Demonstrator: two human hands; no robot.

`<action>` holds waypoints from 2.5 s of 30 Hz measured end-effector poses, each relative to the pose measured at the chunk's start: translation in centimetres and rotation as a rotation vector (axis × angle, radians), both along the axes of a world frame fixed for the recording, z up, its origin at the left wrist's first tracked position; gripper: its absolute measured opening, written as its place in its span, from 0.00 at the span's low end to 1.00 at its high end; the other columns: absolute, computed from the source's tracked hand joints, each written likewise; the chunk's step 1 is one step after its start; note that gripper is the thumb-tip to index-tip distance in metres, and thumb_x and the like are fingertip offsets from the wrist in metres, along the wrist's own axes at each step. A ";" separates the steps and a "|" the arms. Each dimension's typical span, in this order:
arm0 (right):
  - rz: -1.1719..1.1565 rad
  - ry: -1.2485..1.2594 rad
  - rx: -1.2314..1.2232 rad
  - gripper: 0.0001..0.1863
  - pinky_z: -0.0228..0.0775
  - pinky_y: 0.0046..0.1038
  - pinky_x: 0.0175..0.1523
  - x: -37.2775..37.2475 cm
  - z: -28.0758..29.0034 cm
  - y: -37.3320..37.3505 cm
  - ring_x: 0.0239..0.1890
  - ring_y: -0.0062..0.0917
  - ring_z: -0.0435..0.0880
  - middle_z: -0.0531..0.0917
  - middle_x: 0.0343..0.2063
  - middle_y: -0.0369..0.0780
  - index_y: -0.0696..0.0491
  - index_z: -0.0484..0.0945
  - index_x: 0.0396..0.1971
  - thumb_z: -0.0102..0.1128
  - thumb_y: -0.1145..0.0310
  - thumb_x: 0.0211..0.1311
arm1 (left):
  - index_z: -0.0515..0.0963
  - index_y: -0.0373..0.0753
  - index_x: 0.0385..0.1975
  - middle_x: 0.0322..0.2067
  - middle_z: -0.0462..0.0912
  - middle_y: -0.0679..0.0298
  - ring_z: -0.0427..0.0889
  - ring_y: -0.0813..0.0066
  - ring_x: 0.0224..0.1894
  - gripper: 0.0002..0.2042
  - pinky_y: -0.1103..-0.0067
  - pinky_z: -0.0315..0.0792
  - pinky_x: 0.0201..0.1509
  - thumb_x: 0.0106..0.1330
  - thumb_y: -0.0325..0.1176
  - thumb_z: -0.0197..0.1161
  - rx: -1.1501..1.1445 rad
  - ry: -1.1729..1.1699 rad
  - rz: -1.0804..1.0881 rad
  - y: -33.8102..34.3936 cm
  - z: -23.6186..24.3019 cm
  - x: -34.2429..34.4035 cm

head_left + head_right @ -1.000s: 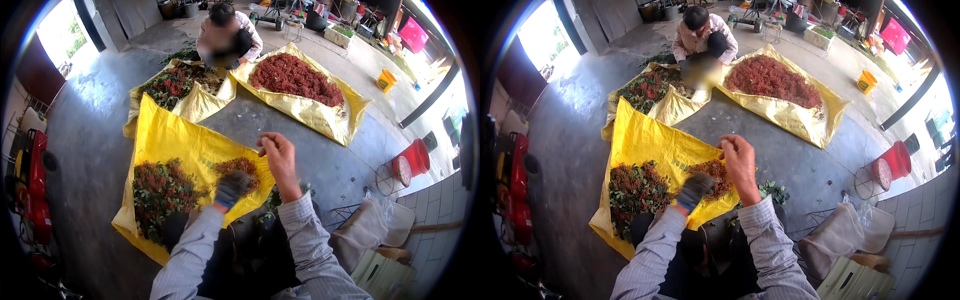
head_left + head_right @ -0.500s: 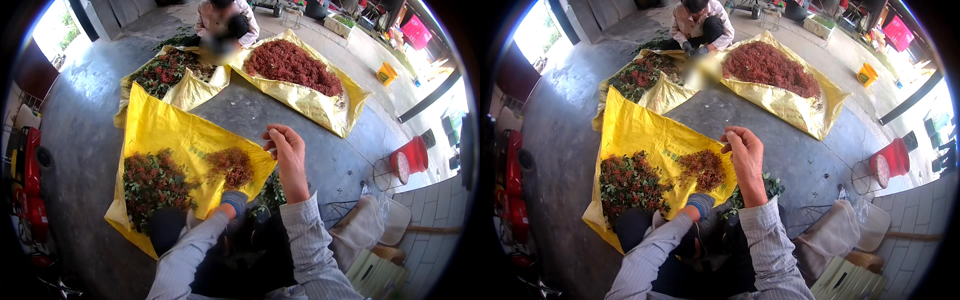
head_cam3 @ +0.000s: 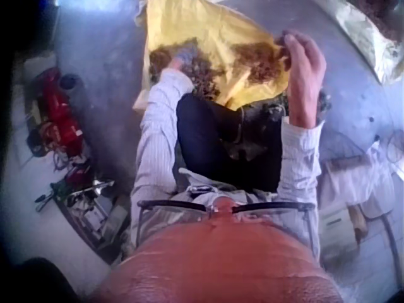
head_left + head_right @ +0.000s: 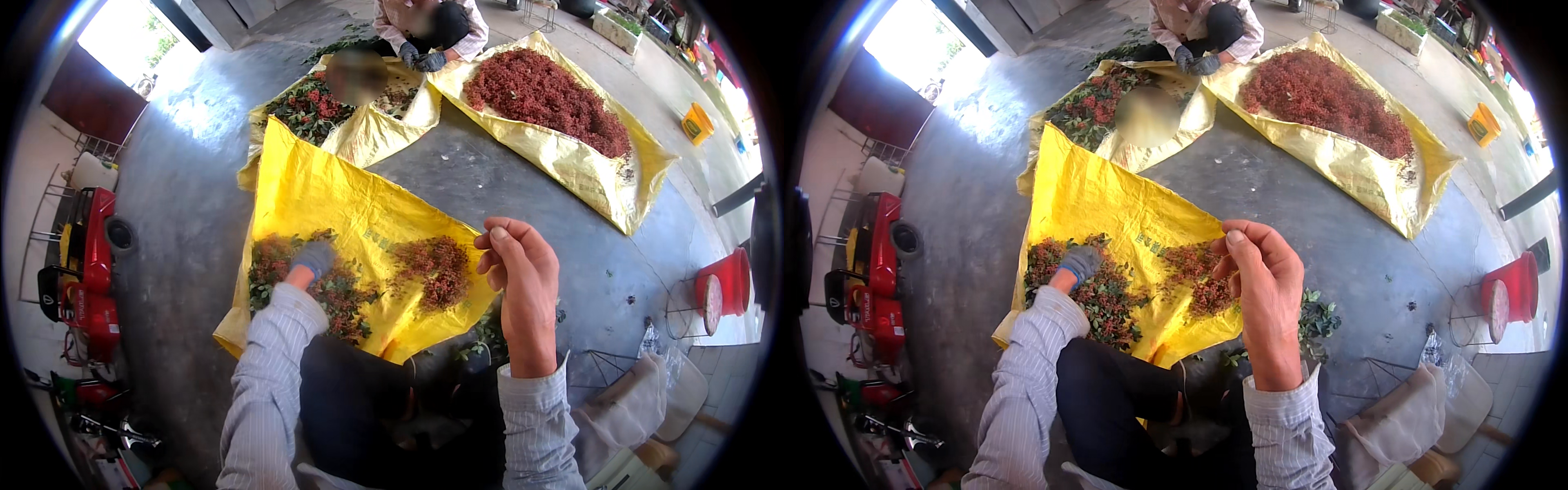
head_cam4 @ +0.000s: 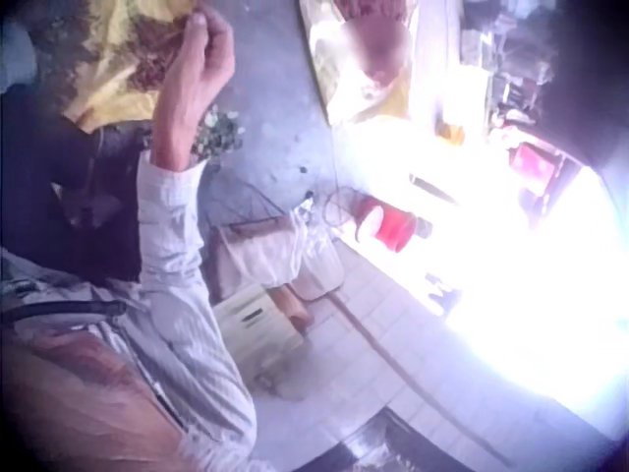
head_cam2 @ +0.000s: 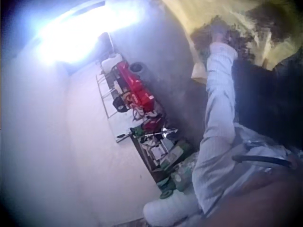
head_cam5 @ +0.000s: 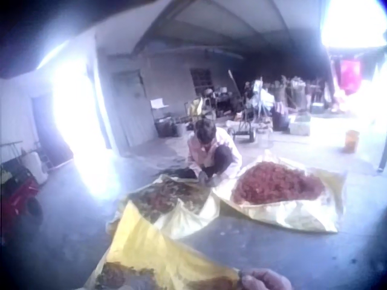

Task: The person picks berries from stems by hand, dropping the fruit into a pile on a yellow cloth on the floor.

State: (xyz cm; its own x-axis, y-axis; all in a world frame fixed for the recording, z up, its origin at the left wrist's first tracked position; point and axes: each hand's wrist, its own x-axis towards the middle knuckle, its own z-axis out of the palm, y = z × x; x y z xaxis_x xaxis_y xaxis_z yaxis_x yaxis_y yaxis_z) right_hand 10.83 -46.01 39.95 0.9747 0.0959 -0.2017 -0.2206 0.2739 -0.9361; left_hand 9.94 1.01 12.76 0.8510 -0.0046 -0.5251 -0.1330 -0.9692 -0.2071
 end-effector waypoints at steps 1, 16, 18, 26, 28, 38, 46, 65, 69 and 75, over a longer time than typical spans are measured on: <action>-0.001 -0.001 0.000 0.13 0.67 0.18 0.32 0.2 0.0 0.2 0.29 0.15 0.82 0.89 0.36 0.39 0.62 0.84 0.51 0.59 0.69 0.77 | 0.91 0.40 0.37 0.40 0.91 0.47 0.91 0.46 0.43 0.12 0.59 0.86 0.47 0.71 0.33 0.60 -0.071 -0.082 0.193 0.1 -2.2 -1.3; 0.194 0.149 0.071 0.12 0.77 0.20 0.40 0.1 -0.1 1.7 0.33 0.18 0.84 0.89 0.37 0.41 0.63 0.83 0.53 0.60 0.71 0.80 | 0.82 0.51 0.60 0.58 0.84 0.57 0.86 0.57 0.60 0.20 0.62 0.82 0.56 0.68 0.35 0.65 0.170 -0.023 0.477 -6.2 -11.8 -6.0; 0.209 0.162 0.106 0.12 0.78 0.21 0.40 0.1 -0.1 1.7 0.33 0.18 0.84 0.89 0.37 0.41 0.64 0.83 0.53 0.60 0.72 0.80 | 0.84 0.49 0.57 0.56 0.86 0.56 0.87 0.57 0.58 0.17 0.62 0.83 0.55 0.67 0.36 0.66 0.173 -0.061 0.463 -5.0 -12.4 -6.5; 0.231 0.191 0.121 0.12 0.79 0.21 0.40 0.2 -0.8 1.7 0.33 0.18 0.84 0.89 0.37 0.42 0.64 0.82 0.53 0.60 0.73 0.80 | 0.90 0.44 0.37 0.44 0.91 0.55 0.90 0.53 0.48 0.10 0.61 0.83 0.52 0.65 0.41 0.66 0.033 -0.204 0.653 -4.2 -15.4 -7.9; 0.221 0.192 0.113 0.11 0.79 0.21 0.40 0.2 -1.2 1.7 0.33 0.18 0.84 0.89 0.37 0.41 0.64 0.82 0.54 0.60 0.73 0.80 | 0.90 0.43 0.37 0.43 0.90 0.52 0.89 0.51 0.47 0.11 0.61 0.83 0.52 0.65 0.41 0.66 -0.092 -0.308 0.676 -4.9 -15.9 -7.7; 0.249 0.198 0.137 0.11 0.78 0.20 0.40 0.3 -1.3 1.9 0.34 0.16 0.83 0.88 0.37 0.40 0.64 0.83 0.53 0.59 0.74 0.80 | 0.86 0.39 0.35 0.36 0.87 0.49 0.86 0.45 0.43 0.09 0.59 0.80 0.50 0.65 0.38 0.68 -0.468 -0.687 0.749 -7.8 -14.2 -11.8; 0.273 0.213 0.125 0.12 0.79 0.21 0.41 0.7 -0.8 2.1 0.34 0.17 0.84 0.88 0.37 0.41 0.64 0.83 0.53 0.60 0.73 0.79 | 0.82 0.40 0.39 0.26 0.83 0.63 0.82 0.71 0.23 0.02 0.73 0.76 0.27 0.73 0.28 0.68 -1.381 -0.753 1.514 -7.5 -11.3 -8.7; 0.239 -0.338 -0.373 0.09 0.80 0.38 0.44 -0.7 -3.4 6.1 0.37 0.41 0.90 0.90 0.36 0.47 0.56 0.88 0.42 0.68 0.68 0.68 | 0.81 0.38 0.49 0.42 0.85 0.62 0.85 0.69 0.42 0.06 0.73 0.83 0.46 0.76 0.24 0.63 -2.320 -0.249 1.089 -10.6 16.3 -3.4; 0.228 -0.508 -0.441 0.11 0.81 0.40 0.44 -1.3 -2.4 6.8 0.37 0.39 0.89 0.88 0.37 0.44 0.54 0.88 0.43 0.71 0.65 0.66 | 0.80 0.37 0.49 0.44 0.85 0.60 0.84 0.68 0.43 0.06 0.73 0.83 0.45 0.76 0.25 0.61 -2.314 -0.271 1.031 -14.9 21.8 -3.4; 0.144 -0.527 -0.479 0.19 0.81 0.42 0.46 -2.2 -0.8 6.3 0.37 0.39 0.89 0.87 0.43 0.46 0.55 0.85 0.52 0.71 0.63 0.64 | 0.78 0.33 0.51 0.46 0.84 0.57 0.85 0.69 0.44 0.08 0.73 0.84 0.45 0.76 0.23 0.60 -2.401 -0.263 0.901 -18.9 23.5 -3.1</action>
State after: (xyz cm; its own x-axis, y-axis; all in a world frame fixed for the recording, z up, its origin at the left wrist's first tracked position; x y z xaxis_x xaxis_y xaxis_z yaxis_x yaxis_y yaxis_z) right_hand 8.60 -39.70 39.15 0.9382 0.2498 0.2396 0.2902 -0.1907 -0.9378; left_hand 6.80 -17.85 36.30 0.9869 0.0854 -0.1370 0.0463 0.6634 0.7468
